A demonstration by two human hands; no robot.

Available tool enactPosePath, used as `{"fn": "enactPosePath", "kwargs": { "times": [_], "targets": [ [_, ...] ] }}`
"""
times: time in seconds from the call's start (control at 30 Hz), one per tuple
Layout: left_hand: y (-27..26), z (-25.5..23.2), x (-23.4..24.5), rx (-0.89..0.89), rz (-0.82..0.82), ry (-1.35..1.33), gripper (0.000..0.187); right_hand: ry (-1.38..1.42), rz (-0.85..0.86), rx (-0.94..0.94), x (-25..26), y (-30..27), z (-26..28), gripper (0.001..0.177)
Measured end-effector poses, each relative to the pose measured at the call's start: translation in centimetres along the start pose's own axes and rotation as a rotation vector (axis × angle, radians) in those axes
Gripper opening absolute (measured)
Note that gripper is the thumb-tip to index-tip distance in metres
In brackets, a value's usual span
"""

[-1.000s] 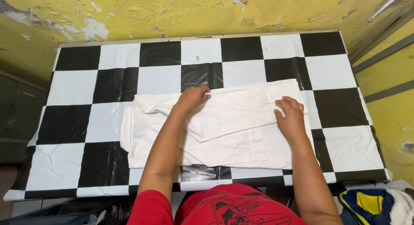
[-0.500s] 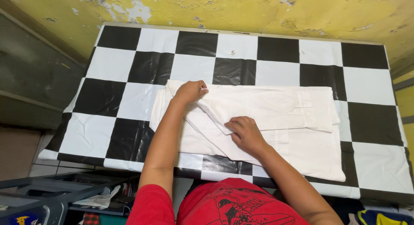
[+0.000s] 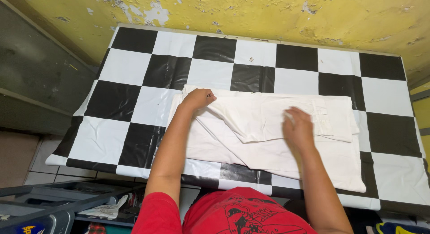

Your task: The person folds a green and red plaid shirt on a checkered ironing board and places it into a drawer. Then the person folds a white shirt on the same board and places it into the drawer.

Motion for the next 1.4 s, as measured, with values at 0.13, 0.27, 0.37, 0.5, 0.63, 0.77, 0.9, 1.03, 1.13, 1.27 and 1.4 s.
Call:
{"fn": "enactPosePath", "kwargs": {
  "times": [0.13,0.27,0.37,0.5,0.63,0.77,0.9,1.03,1.13,1.27,1.4],
  "targets": [
    [-0.4,-1.0,0.3,-0.009,0.012,0.044,0.037,-0.267,0.019,-0.465,2.9,1.5,-9.4,0.063],
    [-0.8,-2.2,0.4,-0.043,0.01,0.032,0.038,-0.271,0.074,-0.589,2.9,1.6,-13.5,0.079],
    [-0.9,-2.7,0.2,-0.07,0.032,-0.001,0.039,-0.233,0.039,-0.602,3.2,2.1,-15.1,0.089],
    [-0.6,-3.0,0.0,-0.121,0.038,-0.029,0.044,-0.247,0.055,-0.677,3.1,2.8,-17.3,0.087],
    [-0.3,-3.0,-0.4,-0.147,0.041,-0.02,0.047,-0.25,0.072,-0.63,3.3,4.0,-18.4,0.088],
    [-0.4,-3.1,-0.6,-0.141,0.058,0.002,0.047,-0.305,0.129,-0.579,3.7,4.6,-16.6,0.062],
    [-0.8,-3.5,-0.7,-0.193,0.101,-0.051,0.042,0.095,0.005,-0.519,5.1,3.3,-12.6,0.037],
    [-1.2,-3.1,-0.7,-0.206,0.143,-0.131,0.044,0.3,-0.07,-0.319,6.6,3.5,-8.3,0.026],
    [-1.4,-2.8,-0.3,-0.224,0.092,-0.113,0.045,0.422,-0.108,-0.314,6.7,3.5,-8.3,0.024],
    [-1.0,-1.7,0.3,-0.147,0.01,-0.083,0.038,0.507,-0.197,-0.385,7.4,2.7,-11.4,0.022],
    [-0.6,-1.4,0.4,-0.145,-0.048,-0.038,0.039,0.345,-0.213,-0.411,7.9,1.3,-13.5,0.028]
  ]
}}
Point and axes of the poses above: each hand's wrist, its own y-axis towards the middle knuckle, its own x-axis out of the back of the hand, z = x × y, the point moved 9 cm from there along y, towards the middle knuckle, and after that the axes turned 8 degrees about z, right-handed, at the moved point
